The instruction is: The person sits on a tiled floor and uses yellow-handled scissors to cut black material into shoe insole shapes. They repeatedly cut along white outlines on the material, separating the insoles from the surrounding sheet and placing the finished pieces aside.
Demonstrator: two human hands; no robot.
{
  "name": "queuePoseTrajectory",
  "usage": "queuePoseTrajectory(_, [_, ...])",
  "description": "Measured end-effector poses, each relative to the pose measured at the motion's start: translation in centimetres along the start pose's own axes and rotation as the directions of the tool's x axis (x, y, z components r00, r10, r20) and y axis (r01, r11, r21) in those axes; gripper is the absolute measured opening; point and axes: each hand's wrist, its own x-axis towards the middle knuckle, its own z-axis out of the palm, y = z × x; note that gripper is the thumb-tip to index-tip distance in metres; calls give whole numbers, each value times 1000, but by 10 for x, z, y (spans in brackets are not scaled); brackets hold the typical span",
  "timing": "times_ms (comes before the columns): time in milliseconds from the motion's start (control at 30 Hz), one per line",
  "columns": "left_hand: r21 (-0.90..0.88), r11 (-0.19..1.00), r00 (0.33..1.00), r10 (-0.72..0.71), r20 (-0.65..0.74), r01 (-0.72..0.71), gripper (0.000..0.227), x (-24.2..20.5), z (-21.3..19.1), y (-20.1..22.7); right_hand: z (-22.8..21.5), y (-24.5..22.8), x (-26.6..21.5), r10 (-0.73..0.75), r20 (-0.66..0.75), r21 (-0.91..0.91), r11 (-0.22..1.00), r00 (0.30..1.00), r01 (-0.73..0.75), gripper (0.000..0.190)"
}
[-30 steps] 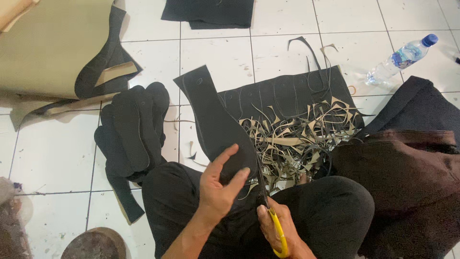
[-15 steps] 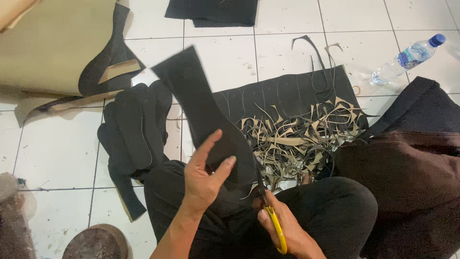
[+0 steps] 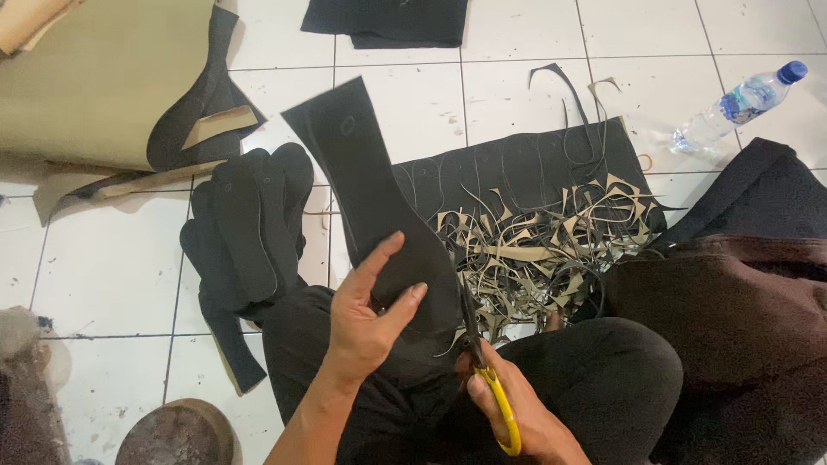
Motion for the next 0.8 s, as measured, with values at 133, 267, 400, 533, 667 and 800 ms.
queuePoseTrajectory(133, [52, 999, 999, 6, 45, -8, 50, 0, -1, 3, 2, -4, 3, -67, -22, -58, 996, 998, 66, 52])
queuePoseTrajectory(267, [46, 999, 998, -22, 60, 19, 50, -4, 0, 1, 4, -1, 2, -16, -53, -50, 999, 998, 13, 64])
queuePoseTrajectory(400, [17, 999, 999, -38, 38, 37, 49, -5, 3, 2, 7, -6, 3, -90, -67, -33, 996, 994, 88, 64])
queuePoseTrajectory(533, [-17, 998, 994, -58, 92, 60, 52, -6, 2, 5, 12, 12, -1, 27, -155, 56, 998, 988, -19, 46])
queuePoseTrajectory(667, [-8, 997, 996, -74, 59, 74, 53, -7, 3, -3, 14, 20, -1, 45, -195, 85, 996, 980, -29, 41])
queuePoseTrajectory(800, [6, 997, 996, -73, 59, 73, 53, -5, 0, -1, 12, 21, -2, 33, -190, 101, 995, 981, -14, 38])
